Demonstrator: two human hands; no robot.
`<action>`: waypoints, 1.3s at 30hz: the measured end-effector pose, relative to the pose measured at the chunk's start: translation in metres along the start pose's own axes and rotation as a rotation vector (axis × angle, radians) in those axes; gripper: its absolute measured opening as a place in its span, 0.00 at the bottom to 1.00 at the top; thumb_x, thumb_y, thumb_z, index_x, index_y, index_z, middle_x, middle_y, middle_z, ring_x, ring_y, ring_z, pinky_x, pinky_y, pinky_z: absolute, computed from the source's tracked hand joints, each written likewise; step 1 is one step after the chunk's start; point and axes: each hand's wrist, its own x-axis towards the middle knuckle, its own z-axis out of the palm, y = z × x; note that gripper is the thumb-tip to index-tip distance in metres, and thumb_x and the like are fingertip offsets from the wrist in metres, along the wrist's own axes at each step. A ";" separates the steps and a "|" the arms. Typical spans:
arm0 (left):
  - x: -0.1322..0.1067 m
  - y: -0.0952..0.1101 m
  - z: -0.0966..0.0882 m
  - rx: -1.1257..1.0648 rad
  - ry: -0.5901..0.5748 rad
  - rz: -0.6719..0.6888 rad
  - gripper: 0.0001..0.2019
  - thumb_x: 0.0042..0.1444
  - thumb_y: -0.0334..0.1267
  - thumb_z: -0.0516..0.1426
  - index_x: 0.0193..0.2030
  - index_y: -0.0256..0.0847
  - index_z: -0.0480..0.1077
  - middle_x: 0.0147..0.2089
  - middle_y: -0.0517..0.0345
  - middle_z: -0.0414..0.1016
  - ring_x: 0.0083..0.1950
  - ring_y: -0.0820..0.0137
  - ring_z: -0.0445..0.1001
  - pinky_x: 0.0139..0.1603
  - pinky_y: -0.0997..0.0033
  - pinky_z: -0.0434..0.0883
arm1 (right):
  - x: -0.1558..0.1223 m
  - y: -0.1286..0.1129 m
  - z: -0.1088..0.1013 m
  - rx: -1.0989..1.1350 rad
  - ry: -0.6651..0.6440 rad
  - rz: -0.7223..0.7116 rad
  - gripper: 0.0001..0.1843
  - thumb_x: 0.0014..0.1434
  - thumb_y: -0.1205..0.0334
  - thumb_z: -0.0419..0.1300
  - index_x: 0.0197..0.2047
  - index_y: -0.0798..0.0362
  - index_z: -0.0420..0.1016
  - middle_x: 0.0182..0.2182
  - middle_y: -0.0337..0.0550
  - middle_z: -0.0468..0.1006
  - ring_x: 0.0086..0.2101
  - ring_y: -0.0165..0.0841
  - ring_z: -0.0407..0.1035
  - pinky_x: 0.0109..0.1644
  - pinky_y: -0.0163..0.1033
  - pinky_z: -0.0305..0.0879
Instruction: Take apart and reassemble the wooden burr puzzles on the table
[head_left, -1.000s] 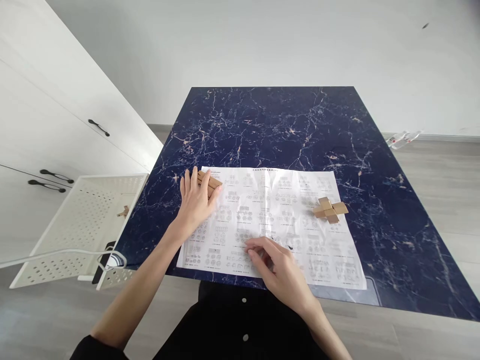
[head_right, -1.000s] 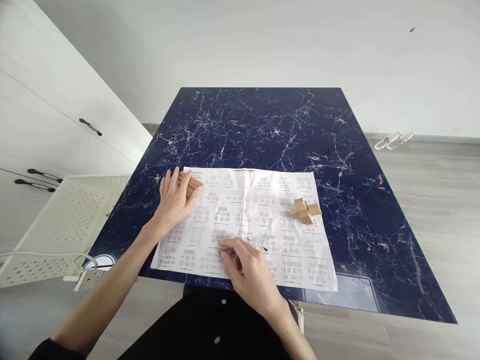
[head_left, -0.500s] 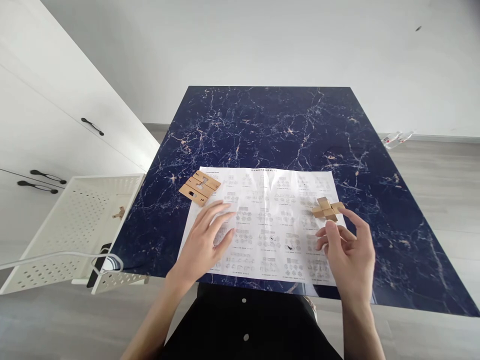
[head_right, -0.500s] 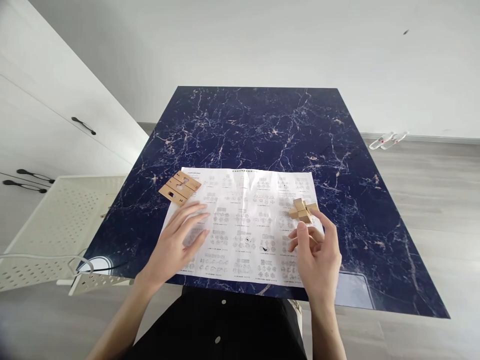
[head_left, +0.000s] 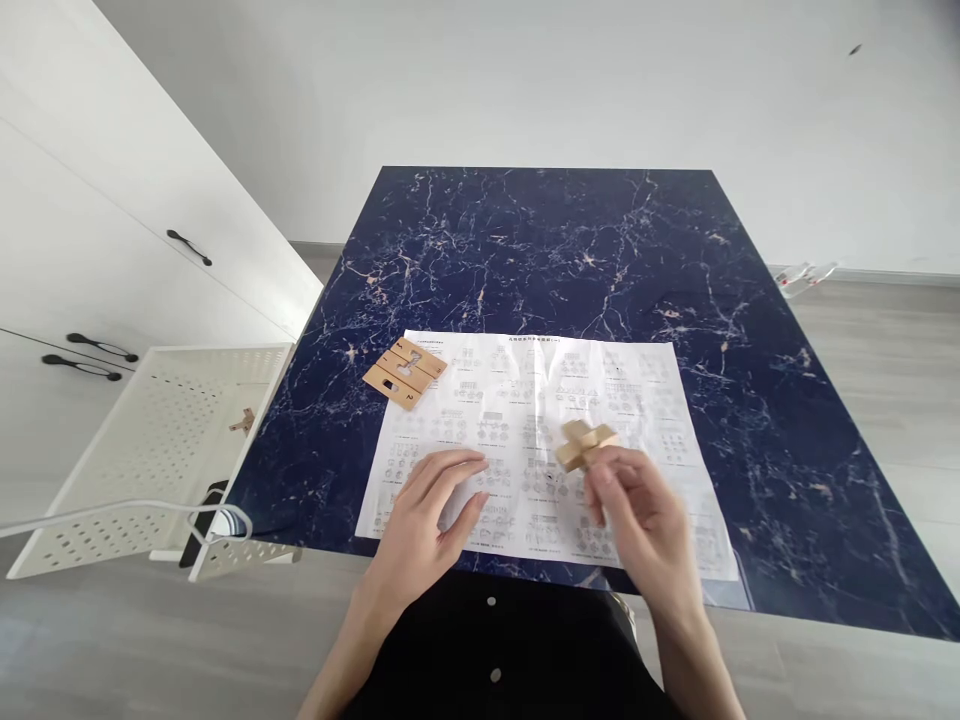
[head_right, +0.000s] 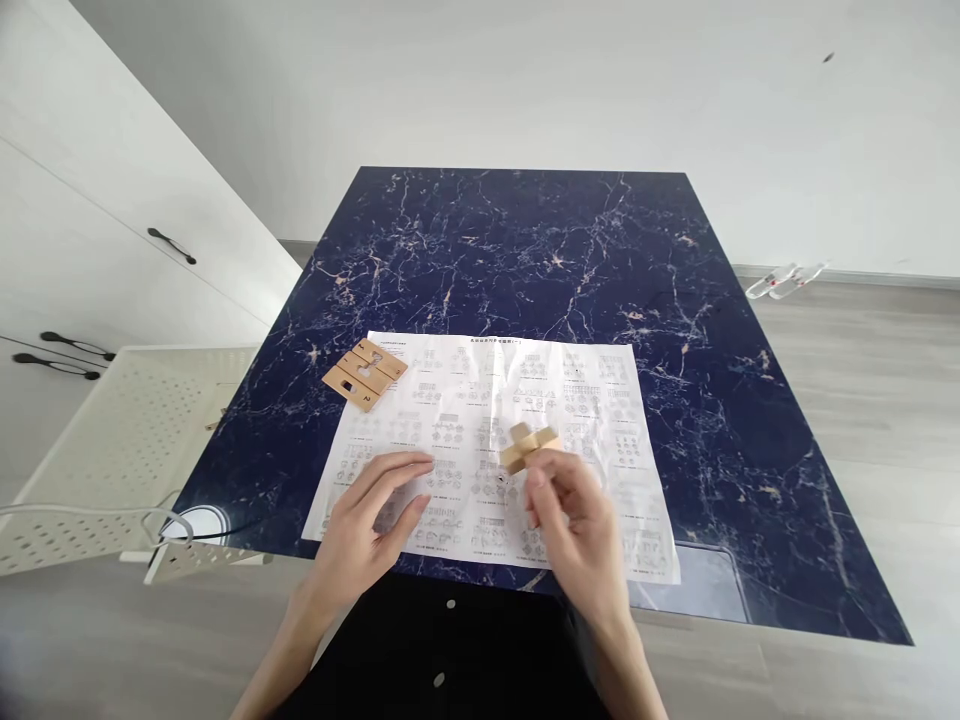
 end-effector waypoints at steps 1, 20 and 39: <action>0.000 0.002 0.000 -0.034 -0.021 -0.043 0.18 0.75 0.38 0.59 0.69 0.52 0.69 0.65 0.54 0.77 0.67 0.59 0.76 0.69 0.55 0.76 | -0.003 -0.001 0.007 -0.017 -0.052 -0.041 0.06 0.78 0.57 0.59 0.48 0.47 0.77 0.28 0.36 0.76 0.24 0.30 0.68 0.26 0.34 0.67; 0.004 0.006 -0.010 -0.470 -0.229 -0.323 0.43 0.49 0.49 0.78 0.71 0.52 0.69 0.69 0.47 0.77 0.67 0.46 0.77 0.70 0.46 0.73 | -0.012 -0.017 0.045 -0.069 -0.610 -0.193 0.15 0.79 0.61 0.45 0.38 0.49 0.64 0.36 0.40 0.68 0.32 0.33 0.62 0.35 0.40 0.60; -0.001 0.000 -0.009 -0.678 -0.040 -0.283 0.31 0.60 0.40 0.73 0.67 0.51 0.67 0.65 0.48 0.78 0.56 0.58 0.83 0.56 0.60 0.81 | -0.018 -0.024 0.050 0.039 -0.544 -0.124 0.18 0.82 0.48 0.49 0.69 0.42 0.64 0.47 0.43 0.82 0.40 0.36 0.78 0.45 0.43 0.75</action>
